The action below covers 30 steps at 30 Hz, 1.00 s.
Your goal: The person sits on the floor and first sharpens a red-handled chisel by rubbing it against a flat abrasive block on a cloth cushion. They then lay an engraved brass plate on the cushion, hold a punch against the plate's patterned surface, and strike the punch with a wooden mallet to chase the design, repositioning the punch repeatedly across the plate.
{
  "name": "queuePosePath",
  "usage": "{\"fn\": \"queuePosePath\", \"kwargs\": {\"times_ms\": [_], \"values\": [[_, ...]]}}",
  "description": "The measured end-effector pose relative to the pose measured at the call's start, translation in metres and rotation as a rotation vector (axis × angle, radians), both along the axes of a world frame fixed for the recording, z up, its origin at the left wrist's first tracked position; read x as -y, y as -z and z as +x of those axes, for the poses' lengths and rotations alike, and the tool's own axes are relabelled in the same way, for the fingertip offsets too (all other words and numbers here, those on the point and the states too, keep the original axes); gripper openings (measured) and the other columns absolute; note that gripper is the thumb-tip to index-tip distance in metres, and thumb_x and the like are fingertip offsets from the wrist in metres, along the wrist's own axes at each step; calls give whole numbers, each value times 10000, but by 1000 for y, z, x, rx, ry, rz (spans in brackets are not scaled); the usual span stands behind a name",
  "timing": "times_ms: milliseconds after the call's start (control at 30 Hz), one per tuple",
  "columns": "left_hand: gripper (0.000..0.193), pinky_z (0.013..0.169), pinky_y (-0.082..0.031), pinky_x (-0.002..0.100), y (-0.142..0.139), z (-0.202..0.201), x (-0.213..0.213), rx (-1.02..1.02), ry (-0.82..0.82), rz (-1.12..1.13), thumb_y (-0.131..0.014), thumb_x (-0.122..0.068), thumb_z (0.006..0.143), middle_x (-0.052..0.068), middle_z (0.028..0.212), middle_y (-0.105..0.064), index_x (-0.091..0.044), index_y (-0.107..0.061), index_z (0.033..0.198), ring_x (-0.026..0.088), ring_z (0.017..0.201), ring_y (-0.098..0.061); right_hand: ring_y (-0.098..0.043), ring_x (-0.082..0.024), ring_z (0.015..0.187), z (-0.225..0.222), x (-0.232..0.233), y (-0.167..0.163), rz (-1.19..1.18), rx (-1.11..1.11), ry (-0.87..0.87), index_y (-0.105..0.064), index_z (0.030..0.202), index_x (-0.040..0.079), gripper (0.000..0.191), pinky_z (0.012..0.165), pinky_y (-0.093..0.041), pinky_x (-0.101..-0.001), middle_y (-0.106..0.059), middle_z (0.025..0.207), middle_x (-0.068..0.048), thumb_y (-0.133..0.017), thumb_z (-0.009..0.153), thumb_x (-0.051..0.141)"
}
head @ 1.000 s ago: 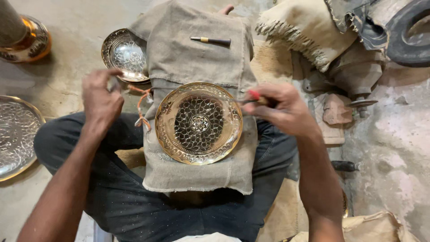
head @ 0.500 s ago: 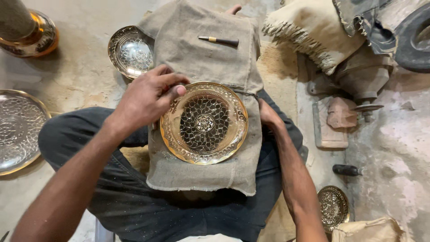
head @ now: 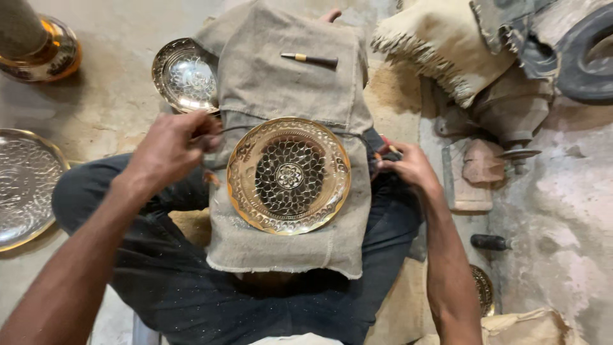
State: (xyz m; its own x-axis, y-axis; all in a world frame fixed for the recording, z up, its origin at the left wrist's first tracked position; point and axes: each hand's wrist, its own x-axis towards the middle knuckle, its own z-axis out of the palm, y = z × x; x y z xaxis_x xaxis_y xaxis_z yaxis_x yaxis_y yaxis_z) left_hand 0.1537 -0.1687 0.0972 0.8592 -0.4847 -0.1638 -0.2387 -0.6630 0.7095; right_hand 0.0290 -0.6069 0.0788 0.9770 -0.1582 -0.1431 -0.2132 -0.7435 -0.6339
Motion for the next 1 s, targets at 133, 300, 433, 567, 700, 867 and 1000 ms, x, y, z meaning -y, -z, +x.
{"fn": "queuePosePath", "kwargs": {"times_ms": [133,300,433,567,700,867,1000], "values": [[231,840,-604,430,0,2,-28,131,-13,336,-688,-90,913,41,1070,-781,-130,-738,1136,212,940,-726,-459,-94,595,-28,12,-3,593,-30,220,-696,977,30,133,532,-350,-265,-726,859,-66,-750,933,143],[375,896,-588,471,7,9,-20,219,20,509,-722,-247,897,61,1175,-766,-209,-711,1269,284,1012,-710,-507,-95,514,-25,-19,29,1254,165,384,-621,978,107,71,479,-439,-242,-594,661,-1,-669,983,160],[631,930,-514,505,10,14,10,305,209,-2,-767,-199,776,177,1288,-675,-76,-560,1359,358,1113,-647,-524,-72,587,-8,-48,33,1192,217,352,-654,1112,39,143,510,-448,-220,-623,795,3,-679,971,41],[422,952,-601,462,5,12,23,-96,79,-12,-644,-104,867,181,1105,-771,-35,-582,1279,315,981,-754,-707,-112,752,-2,-69,26,1055,87,359,-648,1176,132,417,639,-602,-271,-758,959,3,-649,803,-57],[315,898,-570,440,-8,16,5,-145,104,1,-698,-106,784,149,1041,-752,-80,-725,1097,275,928,-706,-701,-140,764,4,-77,22,1012,-48,253,-728,1139,-6,196,662,-604,-299,-774,985,-76,-649,961,7],[131,924,-551,390,-52,12,-10,-262,60,-582,-629,-152,878,120,903,-713,-24,-631,907,214,997,-718,-498,-211,659,32,-57,17,225,-112,276,-650,954,-125,351,556,-400,-403,-605,715,-150,-531,1173,123],[268,937,-564,379,-83,-9,42,34,439,-495,-698,-241,845,47,1040,-716,-109,-763,1068,195,1031,-672,-605,-183,911,73,-50,-1,362,76,-191,-643,1282,-62,333,784,-489,-344,-701,1096,-126,-585,972,44]]}}
